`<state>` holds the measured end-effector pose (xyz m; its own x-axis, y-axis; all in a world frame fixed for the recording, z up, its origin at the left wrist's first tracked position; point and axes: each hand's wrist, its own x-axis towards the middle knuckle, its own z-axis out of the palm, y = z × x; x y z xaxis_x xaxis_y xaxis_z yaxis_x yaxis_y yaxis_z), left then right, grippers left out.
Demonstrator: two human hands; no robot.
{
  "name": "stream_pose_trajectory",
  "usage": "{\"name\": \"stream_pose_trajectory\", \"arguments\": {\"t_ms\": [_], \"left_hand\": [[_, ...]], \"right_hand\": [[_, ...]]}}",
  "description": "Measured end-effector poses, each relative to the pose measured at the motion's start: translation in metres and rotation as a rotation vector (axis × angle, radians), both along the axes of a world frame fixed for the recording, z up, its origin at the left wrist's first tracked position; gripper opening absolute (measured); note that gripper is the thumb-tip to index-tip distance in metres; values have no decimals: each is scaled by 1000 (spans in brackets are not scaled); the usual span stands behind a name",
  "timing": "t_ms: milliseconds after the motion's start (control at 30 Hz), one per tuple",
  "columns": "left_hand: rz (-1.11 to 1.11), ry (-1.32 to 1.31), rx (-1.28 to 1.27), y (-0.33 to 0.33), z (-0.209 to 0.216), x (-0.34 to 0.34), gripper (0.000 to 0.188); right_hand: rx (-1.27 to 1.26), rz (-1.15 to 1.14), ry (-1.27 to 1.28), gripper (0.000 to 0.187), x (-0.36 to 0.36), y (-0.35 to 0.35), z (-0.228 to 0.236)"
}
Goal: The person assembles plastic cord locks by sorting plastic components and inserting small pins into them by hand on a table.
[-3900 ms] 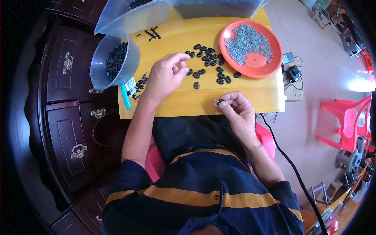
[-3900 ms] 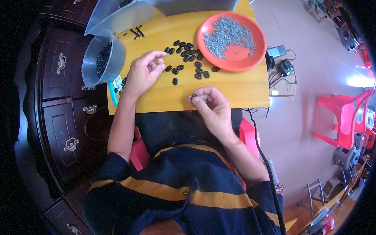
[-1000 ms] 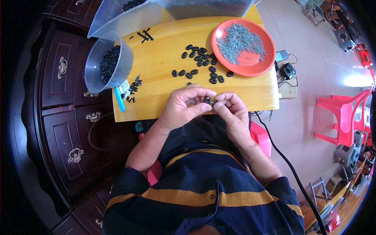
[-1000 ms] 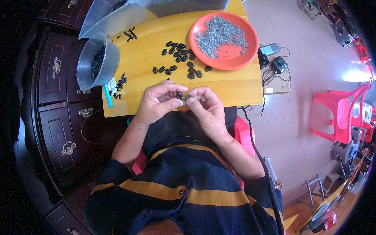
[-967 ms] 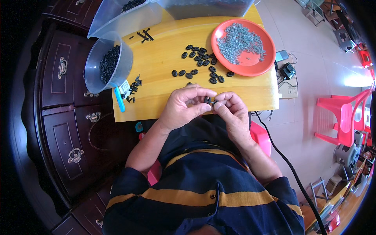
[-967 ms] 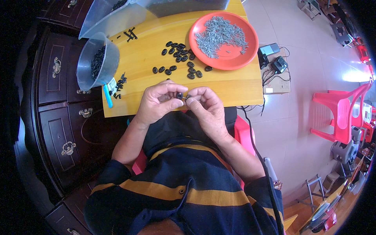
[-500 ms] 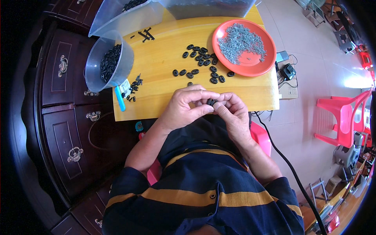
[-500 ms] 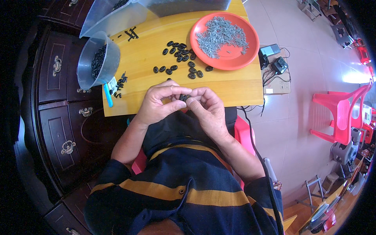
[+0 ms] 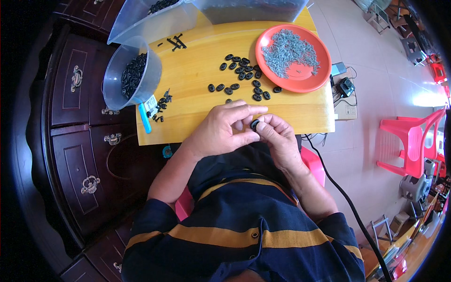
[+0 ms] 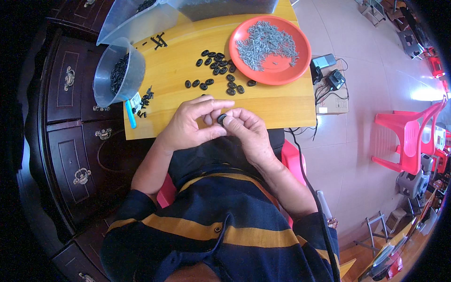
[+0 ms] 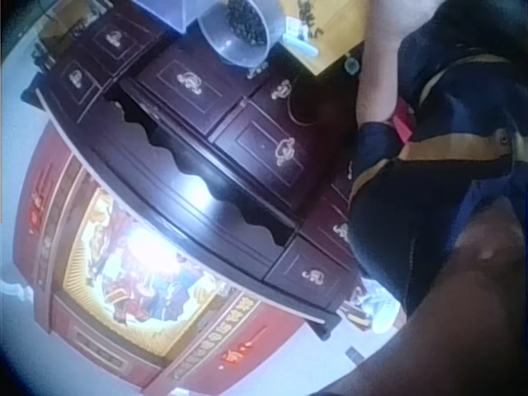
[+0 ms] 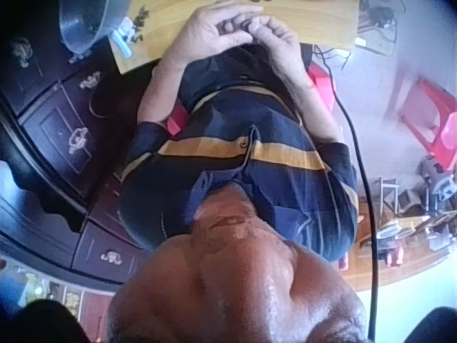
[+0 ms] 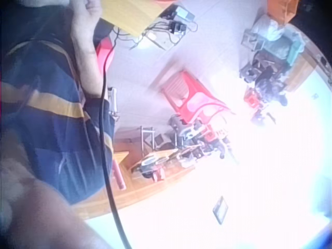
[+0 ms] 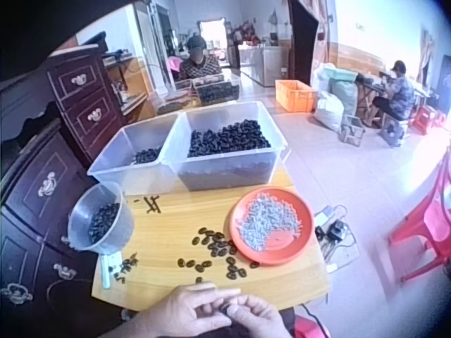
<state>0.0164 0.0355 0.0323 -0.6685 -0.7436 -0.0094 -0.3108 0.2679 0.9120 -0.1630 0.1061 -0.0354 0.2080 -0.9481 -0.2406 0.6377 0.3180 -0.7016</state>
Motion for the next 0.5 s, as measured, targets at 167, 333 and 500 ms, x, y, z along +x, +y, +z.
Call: {"name": "stream_pose_trajectory", "arguments": {"t_ms": [167,333,500], "left_hand": [[182,-114,-535,11,-5,-20,49],[175,-185,-698,13,-20,-19,39],[173,-155,-673,10,-19,-20,35]], "right_hand": [[75,-42,-102,11,-3,-1,1],[114,-100,-127,10,0,-1,3],[132,-113,-154,10,-2,-2,1]]}}
